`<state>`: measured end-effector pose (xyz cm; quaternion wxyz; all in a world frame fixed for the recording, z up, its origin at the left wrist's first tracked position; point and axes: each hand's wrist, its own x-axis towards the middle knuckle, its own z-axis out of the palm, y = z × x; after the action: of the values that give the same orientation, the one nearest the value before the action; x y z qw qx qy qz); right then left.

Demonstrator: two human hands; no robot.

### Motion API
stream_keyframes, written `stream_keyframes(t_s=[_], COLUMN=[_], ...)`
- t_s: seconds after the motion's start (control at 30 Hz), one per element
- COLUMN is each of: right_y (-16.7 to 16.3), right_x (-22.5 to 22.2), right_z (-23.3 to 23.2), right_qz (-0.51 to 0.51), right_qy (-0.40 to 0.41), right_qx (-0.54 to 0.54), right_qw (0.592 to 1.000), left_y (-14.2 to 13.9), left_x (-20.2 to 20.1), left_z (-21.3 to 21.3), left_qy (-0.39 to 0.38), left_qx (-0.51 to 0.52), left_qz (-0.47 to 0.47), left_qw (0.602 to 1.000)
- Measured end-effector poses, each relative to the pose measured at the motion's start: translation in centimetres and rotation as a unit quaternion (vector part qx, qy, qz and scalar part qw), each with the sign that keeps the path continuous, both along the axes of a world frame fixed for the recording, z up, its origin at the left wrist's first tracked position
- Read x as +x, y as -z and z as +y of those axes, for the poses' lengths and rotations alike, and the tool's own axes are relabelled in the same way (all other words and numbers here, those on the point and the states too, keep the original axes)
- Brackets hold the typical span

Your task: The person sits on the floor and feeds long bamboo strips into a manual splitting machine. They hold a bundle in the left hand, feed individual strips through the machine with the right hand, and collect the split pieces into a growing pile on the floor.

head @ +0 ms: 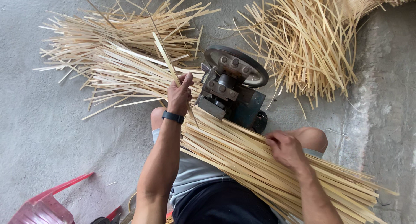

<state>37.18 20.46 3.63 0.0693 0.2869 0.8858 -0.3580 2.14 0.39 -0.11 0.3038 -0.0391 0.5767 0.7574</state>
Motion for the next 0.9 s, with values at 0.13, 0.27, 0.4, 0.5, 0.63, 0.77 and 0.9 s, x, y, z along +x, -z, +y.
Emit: stream_keyframes(t_s=[0.13, 0.27, 0.4, 0.5, 0.63, 0.77, 0.9], right_y=[-2.3, -3.6, -2.1, -0.4, -0.6, -1.3, -0.4], right_x=[3.8, 6.3, 4.6, 0.7, -3.3, -3.5, -2.6], right_z=[3.6, 7.0, 7.0, 5.0, 2.7, 0.8, -0.9], right_qz=[0.005, 0.091, 0.013, 0.100, 0.195, 0.226, 0.026], right_qy=[0.034, 0.112, 0.074, 0.023, -0.048, -0.076, -0.022], right_qx=[0.017, 0.115, 0.241, 0.252, 0.369, 0.349, 0.082], right_qw=[0.999, 0.983, 0.968, 0.962, 0.908, 0.906, 0.996], left_y=[0.0, -0.2, -0.5, -0.5, -0.5, -0.6, -0.6], left_x=[-0.3, -0.3, 0.1, 0.2, -0.3, -0.8, -1.2], left_z=[-0.4, -0.4, 0.4, 1.0, 1.2, 1.8, 2.5], left_qy=[0.000, -0.004, 0.001, -0.001, -0.009, 0.010, 0.018], left_qx=[-0.002, -0.014, -0.013, -0.034, -0.078, -0.025, 0.018], left_qz=[0.000, -0.003, 0.003, 0.004, 0.009, 0.042, 0.025], left_qw=[1.000, 1.000, 1.000, 0.999, 0.997, 0.999, 0.999])
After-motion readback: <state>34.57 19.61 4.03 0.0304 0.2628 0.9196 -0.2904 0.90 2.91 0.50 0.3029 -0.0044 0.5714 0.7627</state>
